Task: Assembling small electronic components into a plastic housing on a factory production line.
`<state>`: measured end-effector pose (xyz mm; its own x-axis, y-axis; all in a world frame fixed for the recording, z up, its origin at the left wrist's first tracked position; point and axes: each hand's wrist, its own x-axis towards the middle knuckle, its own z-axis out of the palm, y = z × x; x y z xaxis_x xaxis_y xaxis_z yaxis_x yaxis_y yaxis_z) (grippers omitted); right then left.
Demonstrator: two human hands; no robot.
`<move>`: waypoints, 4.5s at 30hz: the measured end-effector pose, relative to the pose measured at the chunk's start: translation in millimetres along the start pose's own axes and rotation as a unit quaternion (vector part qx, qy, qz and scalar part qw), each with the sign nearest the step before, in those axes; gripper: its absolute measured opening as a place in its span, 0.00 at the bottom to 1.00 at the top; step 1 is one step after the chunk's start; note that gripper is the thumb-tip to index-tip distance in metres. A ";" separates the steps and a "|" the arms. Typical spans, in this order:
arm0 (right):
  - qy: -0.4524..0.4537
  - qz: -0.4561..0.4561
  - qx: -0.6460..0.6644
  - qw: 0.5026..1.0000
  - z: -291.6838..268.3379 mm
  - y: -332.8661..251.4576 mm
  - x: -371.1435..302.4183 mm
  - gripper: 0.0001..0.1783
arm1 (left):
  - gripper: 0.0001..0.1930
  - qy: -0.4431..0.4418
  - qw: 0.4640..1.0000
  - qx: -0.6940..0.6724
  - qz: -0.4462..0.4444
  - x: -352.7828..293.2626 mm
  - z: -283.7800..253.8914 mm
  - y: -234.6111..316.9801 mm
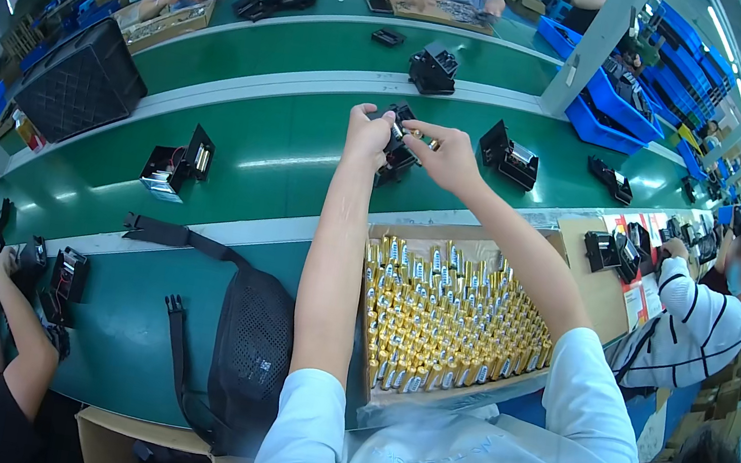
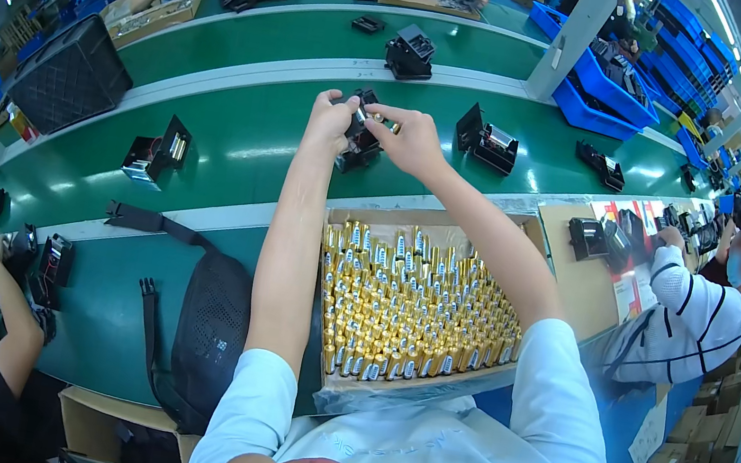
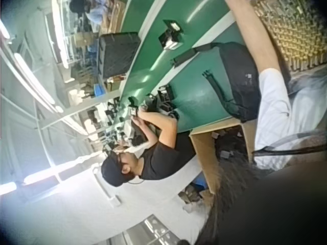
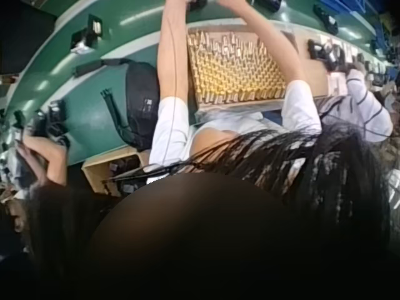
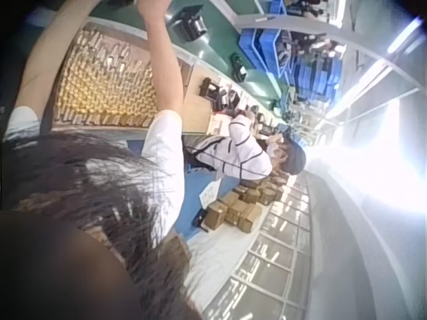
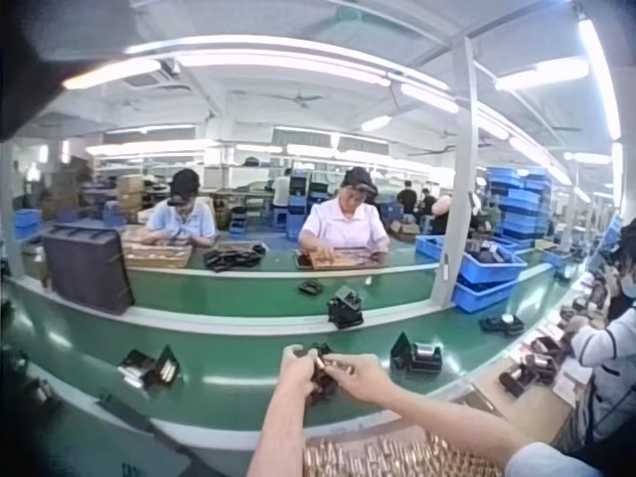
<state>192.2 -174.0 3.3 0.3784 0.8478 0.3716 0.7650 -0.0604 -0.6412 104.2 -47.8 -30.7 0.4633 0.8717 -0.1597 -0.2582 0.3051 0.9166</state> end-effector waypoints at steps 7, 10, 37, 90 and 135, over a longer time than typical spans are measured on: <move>-0.105 -0.055 -0.063 0.991 -12.1 -2.1 16.3 0.22 | 0.30 -0.035 0.996 -0.082 -0.010 17.7 -12.9 -12.2; -0.161 -0.070 -0.063 0.983 -19.0 -3.5 29.1 0.25 | 0.35 -0.055 0.990 -0.126 -0.023 7.2 -16.3 3.3; -0.218 0.215 0.094 0.947 25.1 -0.6 70.5 0.26 | 0.35 -0.048 0.983 0.139 0.106 5.2 -42.5 14.0; -0.366 0.266 -0.157 0.878 -122.6 22.9 -116.7 0.18 | 0.25 -0.140 0.963 0.229 0.015 -5.5 -0.1 13.0; -0.091 0.054 0.001 0.994 -14.0 -4.6 61.0 0.26 | 0.33 -0.083 0.995 -0.033 -0.041 -10.7 -11.1 19.7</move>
<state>219.1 -129.4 38.4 0.3567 0.9180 0.1731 0.7240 -0.1546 -0.6723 84.7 -46.8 -14.9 0.6175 0.7690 -0.1654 -0.2656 0.4018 0.8764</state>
